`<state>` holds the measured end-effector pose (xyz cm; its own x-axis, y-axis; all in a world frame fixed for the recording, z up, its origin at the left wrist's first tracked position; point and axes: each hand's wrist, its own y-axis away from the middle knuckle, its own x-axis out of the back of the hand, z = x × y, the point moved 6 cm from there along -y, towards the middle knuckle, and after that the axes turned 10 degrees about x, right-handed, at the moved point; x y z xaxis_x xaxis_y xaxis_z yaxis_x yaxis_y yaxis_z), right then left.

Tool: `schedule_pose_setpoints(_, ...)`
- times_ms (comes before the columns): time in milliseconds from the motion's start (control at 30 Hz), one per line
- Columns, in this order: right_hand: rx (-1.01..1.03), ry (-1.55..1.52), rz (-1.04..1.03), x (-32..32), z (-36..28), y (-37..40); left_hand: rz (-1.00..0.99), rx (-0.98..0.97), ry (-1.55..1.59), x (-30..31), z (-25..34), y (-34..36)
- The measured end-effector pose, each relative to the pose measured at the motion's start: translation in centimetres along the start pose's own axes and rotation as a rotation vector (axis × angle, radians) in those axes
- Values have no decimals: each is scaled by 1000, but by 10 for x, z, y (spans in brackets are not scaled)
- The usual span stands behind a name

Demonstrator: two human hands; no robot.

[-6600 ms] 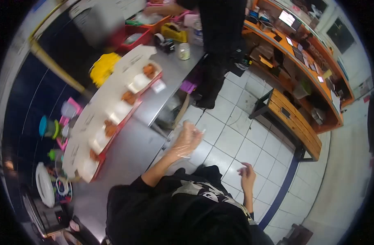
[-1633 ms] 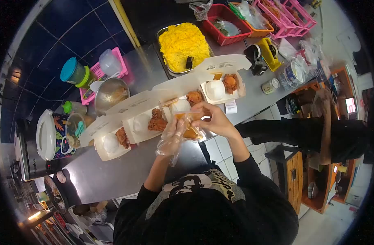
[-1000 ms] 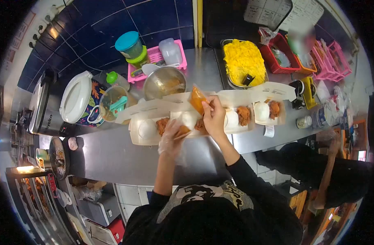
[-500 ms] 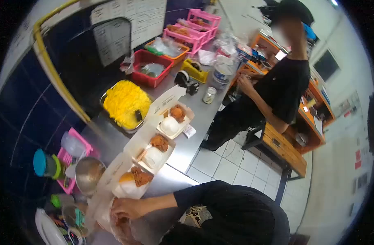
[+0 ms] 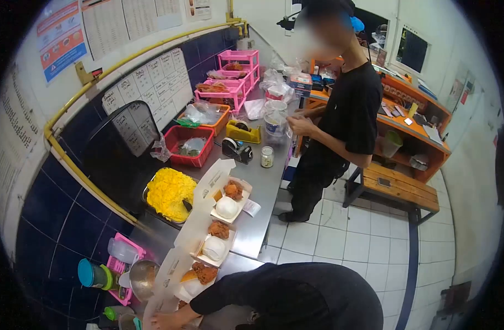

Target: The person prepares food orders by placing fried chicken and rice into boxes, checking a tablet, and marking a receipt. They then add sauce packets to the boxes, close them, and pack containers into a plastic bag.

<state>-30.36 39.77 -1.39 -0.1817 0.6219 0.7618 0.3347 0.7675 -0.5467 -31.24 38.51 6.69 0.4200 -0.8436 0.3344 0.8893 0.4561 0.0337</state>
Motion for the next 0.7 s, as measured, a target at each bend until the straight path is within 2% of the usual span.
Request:
schedule_pose_setpoints(200,105,-75,76,50,-30,74,311,-366,-147,-16,49,75)
schedule_pose_setpoints(267,154,-184,258,95,-40,146,342,-468,-141,-39,60,113)
schedule_pose_setpoints(333,207,-288,565,146,-47,258,318,-538,-135,-74,63,160)
schedule_pose_setpoints(400,-239,-399,337,201,-59,370,230,-564,-133,-123,58,213)
schedule_pose_setpoints(467,-605,-530,305,247,-82,494,77,-552,-143,-185,40,272)
schedule_pose_setpoints(567,-940,-539,489,317,-133,658,-218,-503,-208,-313,-22,362)
schedule_pose_setpoints(633,-1061,-533,711,352,-167,747,-297,-536,-322,-410,-73,417)
schedule_pose_setpoints(667,-1092,-514,830,379,-186,783,-593,-271,-469,-443,-10,488)
schedule_pose_setpoints(700,-1126,-406,881,405,-205,813,-750,-358,-450,-477,15,539)
